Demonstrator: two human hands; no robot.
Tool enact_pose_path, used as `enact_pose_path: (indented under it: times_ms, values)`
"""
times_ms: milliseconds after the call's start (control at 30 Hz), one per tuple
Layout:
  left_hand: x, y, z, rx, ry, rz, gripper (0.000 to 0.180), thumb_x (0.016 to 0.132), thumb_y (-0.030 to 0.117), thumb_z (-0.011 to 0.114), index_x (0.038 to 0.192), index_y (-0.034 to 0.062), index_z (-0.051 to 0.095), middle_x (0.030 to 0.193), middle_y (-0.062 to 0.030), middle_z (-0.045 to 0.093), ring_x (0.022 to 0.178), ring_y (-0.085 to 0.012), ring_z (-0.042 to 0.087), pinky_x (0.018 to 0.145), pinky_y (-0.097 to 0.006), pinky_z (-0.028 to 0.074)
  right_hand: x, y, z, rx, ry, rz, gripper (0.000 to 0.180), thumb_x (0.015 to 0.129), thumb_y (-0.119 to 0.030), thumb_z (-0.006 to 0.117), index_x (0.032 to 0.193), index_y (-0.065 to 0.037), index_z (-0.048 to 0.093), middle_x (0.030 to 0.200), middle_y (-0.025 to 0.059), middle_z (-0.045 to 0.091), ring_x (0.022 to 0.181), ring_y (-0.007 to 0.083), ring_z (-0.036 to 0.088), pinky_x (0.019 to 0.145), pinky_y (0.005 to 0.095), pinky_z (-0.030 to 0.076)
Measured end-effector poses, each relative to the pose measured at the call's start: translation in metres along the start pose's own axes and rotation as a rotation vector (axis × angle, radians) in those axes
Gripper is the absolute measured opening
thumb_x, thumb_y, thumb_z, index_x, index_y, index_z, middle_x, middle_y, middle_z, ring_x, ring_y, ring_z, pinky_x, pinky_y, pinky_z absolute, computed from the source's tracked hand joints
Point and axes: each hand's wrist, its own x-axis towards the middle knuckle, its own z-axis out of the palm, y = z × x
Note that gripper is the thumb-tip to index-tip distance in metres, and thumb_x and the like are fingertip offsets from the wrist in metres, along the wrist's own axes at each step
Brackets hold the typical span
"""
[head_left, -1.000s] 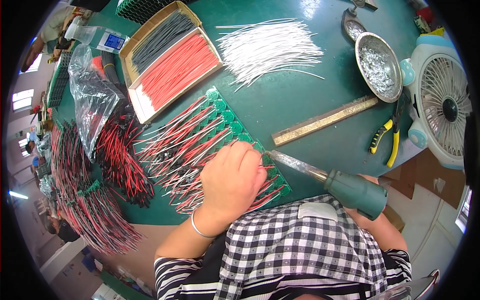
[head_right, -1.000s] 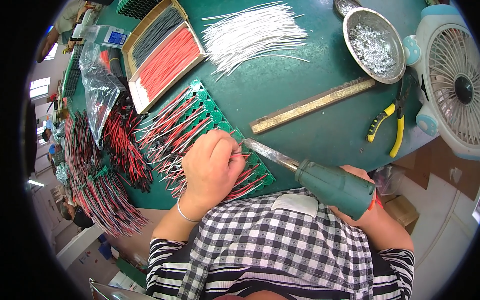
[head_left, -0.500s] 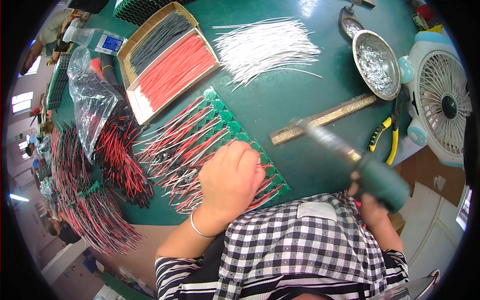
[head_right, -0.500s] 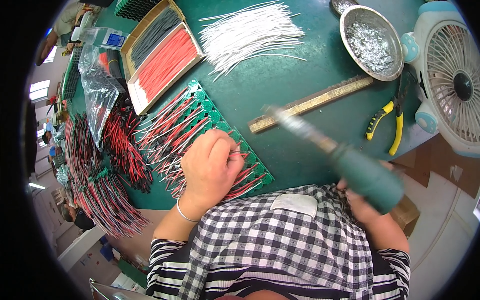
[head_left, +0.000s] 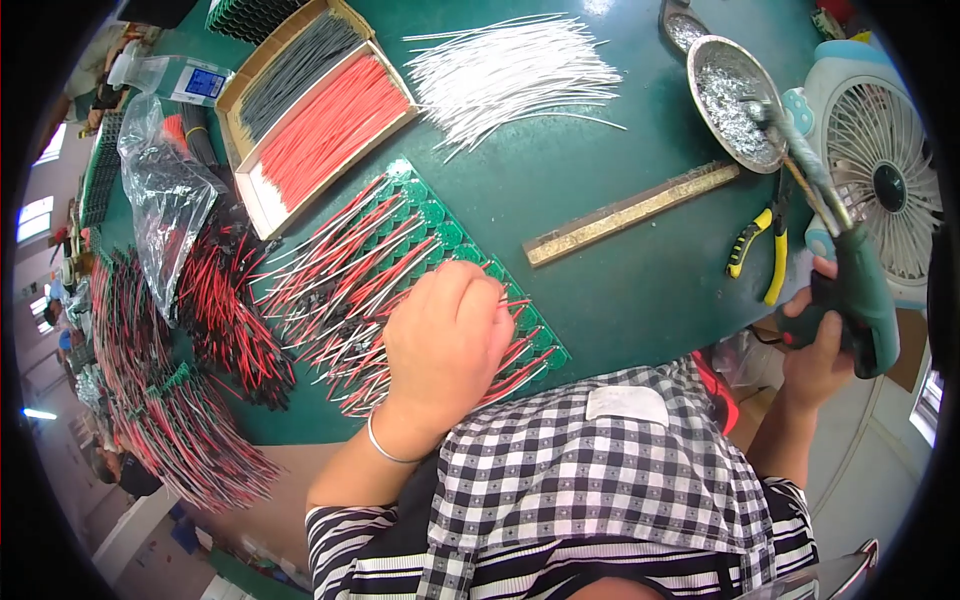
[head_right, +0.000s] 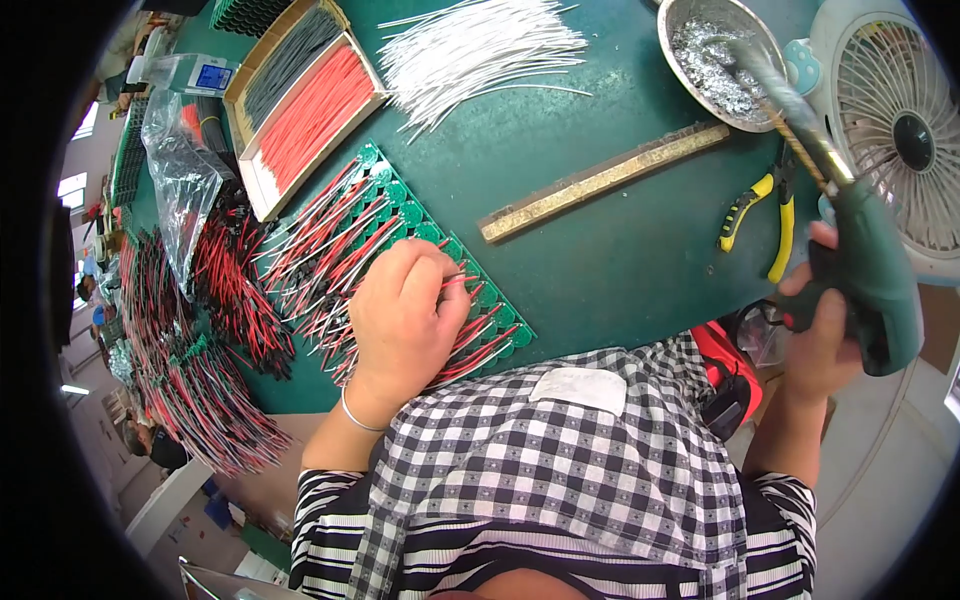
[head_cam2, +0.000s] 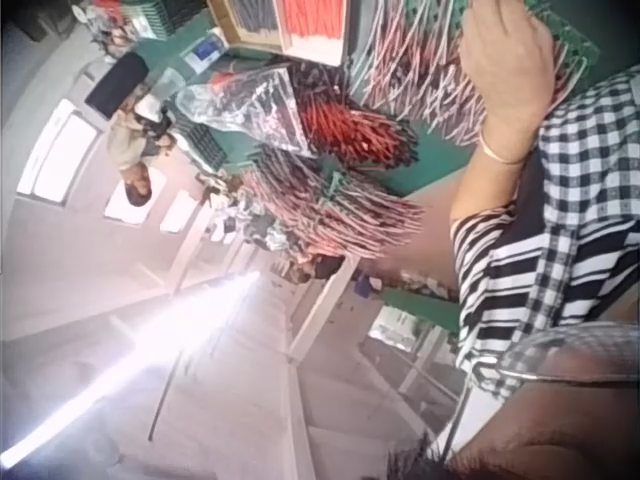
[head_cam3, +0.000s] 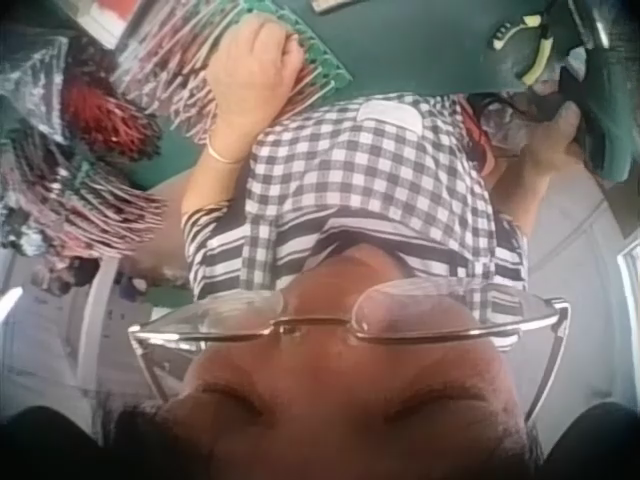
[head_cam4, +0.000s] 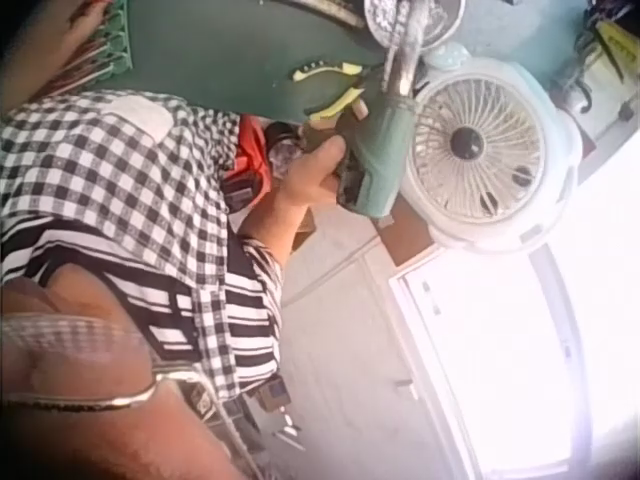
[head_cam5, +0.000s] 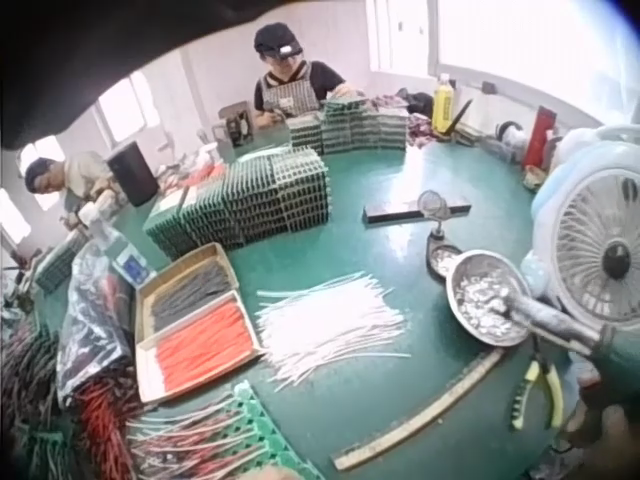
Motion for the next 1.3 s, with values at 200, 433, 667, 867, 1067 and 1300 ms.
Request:
enact_pose_path:
  times_ms: [200,433,667,867,1067,1300]
  values:
    - [0.002,0.0,-0.009,-0.157,-0.012,-0.013,0.023,0.07,0.011,0.071,0.089,0.0062,0.058,0.085,-0.006,0.059,0.069,-0.0235,0.057,0.055,-0.033,0.046,-0.01,-0.023,0.055,0.295,-0.081,0.244,0.057,0.088,-0.04,0.058,0.118,0.008,0.048,0.104,0.0154,0.06,0.059,0.0148,0.056,0.048,0.0233,0.042]
    - [0.005,-0.019,-0.044,-0.099,0.217,0.054,0.022,0.068,0.005,0.068,0.09,0.0041,0.066,0.076,-0.0042,0.06,0.062,-0.0209,0.057,0.052,-0.03,0.045,-0.016,-0.028,0.076,0.635,-0.233,0.639,0.058,0.087,-0.033,0.062,0.126,0.004,0.041,0.108,0.0216,0.058,0.059,0.0223,0.059,0.051,0.0317,0.049]
    - [0.004,-0.029,-0.033,-0.081,0.077,0.033,0.021,0.069,0.005,0.066,0.09,0.0038,0.065,0.076,-0.0051,0.054,0.067,-0.0213,0.054,0.055,-0.032,0.044,-0.013,-0.016,0.052,-0.258,-0.917,-0.08,0.029,0.087,-0.022,0.06,0.107,-0.002,0.061,0.091,0.0104,0.066,0.073,0.0189,0.064,0.064,0.0344,0.05]
    - [0.006,-0.039,-0.018,-0.044,0.096,0.047,0.02,0.065,0.007,0.066,0.085,0.0052,0.064,0.075,-0.004,0.053,0.067,-0.0198,0.053,0.056,-0.031,0.044,-0.016,-0.023,0.067,0.116,-0.731,0.297,0.019,0.083,-0.011,0.06,0.099,-0.001,0.063,0.08,0.0077,0.065,0.07,0.0177,0.066,0.066,0.0301,0.052]
    - [0.004,-0.039,-0.014,-0.069,0.12,0.024,0.023,0.063,-0.001,0.069,0.084,0.0053,0.064,0.075,-0.0048,0.056,0.067,-0.0217,0.054,0.056,-0.033,0.044,0.001,-0.031,0.081,0.17,-0.822,0.251,0.021,0.081,-0.009,0.061,0.099,-0.001,0.064,0.087,0.0085,0.066,0.07,0.0198,0.066,0.069,0.0307,0.052]
    - [0.006,-0.037,-0.013,-0.055,0.109,0.03,0.022,0.062,-0.001,0.07,0.082,0.0061,0.064,0.074,-0.004,0.055,0.068,-0.0214,0.054,0.057,-0.033,0.044,-0.004,-0.026,0.075,-0.054,-0.885,0.116,0.027,0.073,-0.008,0.062,0.1,-0.006,0.067,0.096,0.0092,0.068,0.084,0.028,0.064,0.076,0.0375,0.049]
